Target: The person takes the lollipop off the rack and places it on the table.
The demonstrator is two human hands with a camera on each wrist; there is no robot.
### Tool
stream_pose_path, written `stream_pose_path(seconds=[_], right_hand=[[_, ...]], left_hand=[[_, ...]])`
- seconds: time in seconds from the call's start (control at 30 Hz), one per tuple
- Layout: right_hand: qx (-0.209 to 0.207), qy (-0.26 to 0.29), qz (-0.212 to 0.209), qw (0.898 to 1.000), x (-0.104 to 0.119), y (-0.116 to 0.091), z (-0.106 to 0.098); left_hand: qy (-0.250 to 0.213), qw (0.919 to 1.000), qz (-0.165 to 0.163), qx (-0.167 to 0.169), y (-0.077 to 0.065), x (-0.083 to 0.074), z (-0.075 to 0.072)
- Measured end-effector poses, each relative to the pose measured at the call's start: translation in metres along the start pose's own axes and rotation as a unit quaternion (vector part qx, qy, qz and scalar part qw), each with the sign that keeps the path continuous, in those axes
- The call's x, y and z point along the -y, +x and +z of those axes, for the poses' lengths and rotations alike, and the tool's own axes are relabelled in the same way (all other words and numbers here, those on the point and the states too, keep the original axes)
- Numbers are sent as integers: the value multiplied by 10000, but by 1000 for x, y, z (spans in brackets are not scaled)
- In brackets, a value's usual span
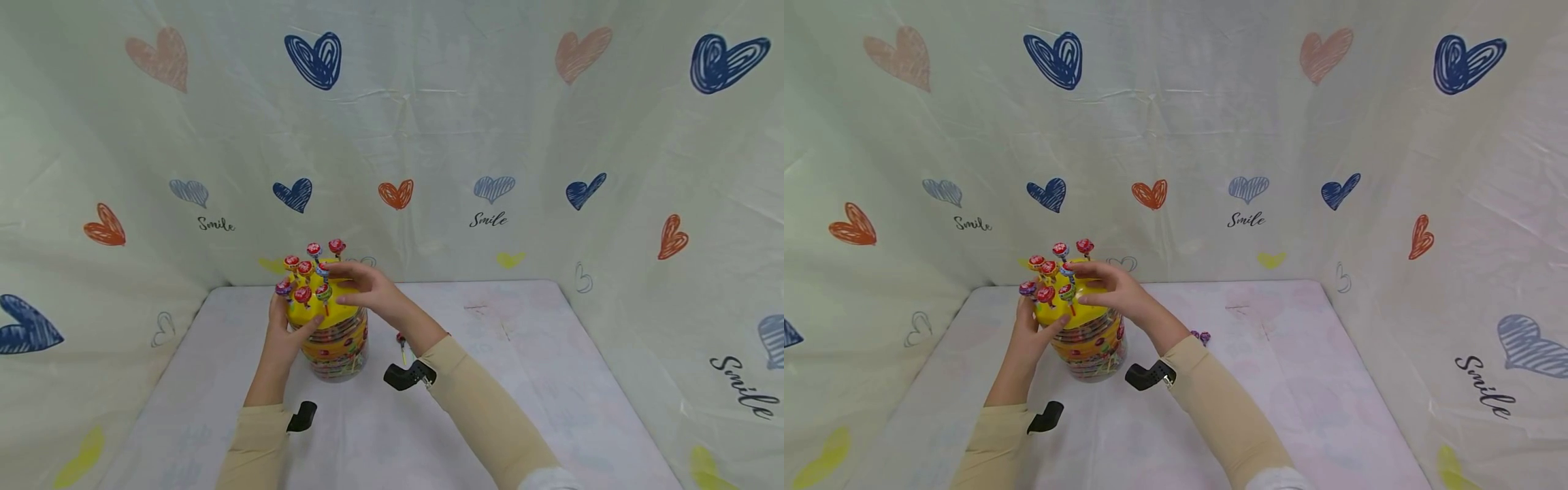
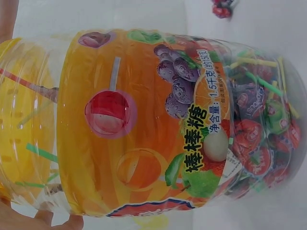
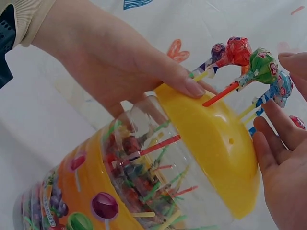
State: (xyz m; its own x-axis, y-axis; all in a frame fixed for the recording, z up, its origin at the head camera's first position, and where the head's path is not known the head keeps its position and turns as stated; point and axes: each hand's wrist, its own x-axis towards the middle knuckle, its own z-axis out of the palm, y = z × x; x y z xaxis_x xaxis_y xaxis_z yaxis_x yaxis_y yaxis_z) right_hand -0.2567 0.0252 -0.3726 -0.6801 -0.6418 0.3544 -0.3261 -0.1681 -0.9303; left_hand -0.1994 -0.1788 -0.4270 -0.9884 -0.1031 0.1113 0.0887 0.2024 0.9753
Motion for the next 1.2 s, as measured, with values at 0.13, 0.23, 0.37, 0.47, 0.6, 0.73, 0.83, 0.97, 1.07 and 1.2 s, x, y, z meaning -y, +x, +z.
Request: stream_pose_path(seconds=[0.13,0.23,0.37,0.47,0.6,0.73,0.83,0.97,1.07,1.2], right_hand=[[-19,-112,143,9998,2,1,1],[-5,-129,170,9998,3,1,2],[-7,-142,176,9997,3,1,2],[-36,-132,213,9997,4,1,2],[-76,-108,203,9997,5,1,1],[-177,-46,132,9997,6,1,0],[-302,106,7,9995,8,-1,0],[-498,379,-237,9978,11,-5,-3],[-636,511,-352,9960,11,-10,-7],[-844,651,-347,9937,8,-22,-15]], left_hand=[[17,9999,-103,21,-1,-2,0],[37,9999,-121,4,-2,-4,0],[32,10000,-29,-28,-3,-3,1],[54,10000,-13,-10,-2,-1,0],[71,10000,13,5,-1,0,0],[112,9999,5,-24,-1,-1,1],[153,9998,-77,-40,-2,-3,1],[157,9998,-93,-42,-3,-4,1],[120,9999,-105,-46,-4,-4,2],[116,9998,-115,-60,-3,-4,2]])
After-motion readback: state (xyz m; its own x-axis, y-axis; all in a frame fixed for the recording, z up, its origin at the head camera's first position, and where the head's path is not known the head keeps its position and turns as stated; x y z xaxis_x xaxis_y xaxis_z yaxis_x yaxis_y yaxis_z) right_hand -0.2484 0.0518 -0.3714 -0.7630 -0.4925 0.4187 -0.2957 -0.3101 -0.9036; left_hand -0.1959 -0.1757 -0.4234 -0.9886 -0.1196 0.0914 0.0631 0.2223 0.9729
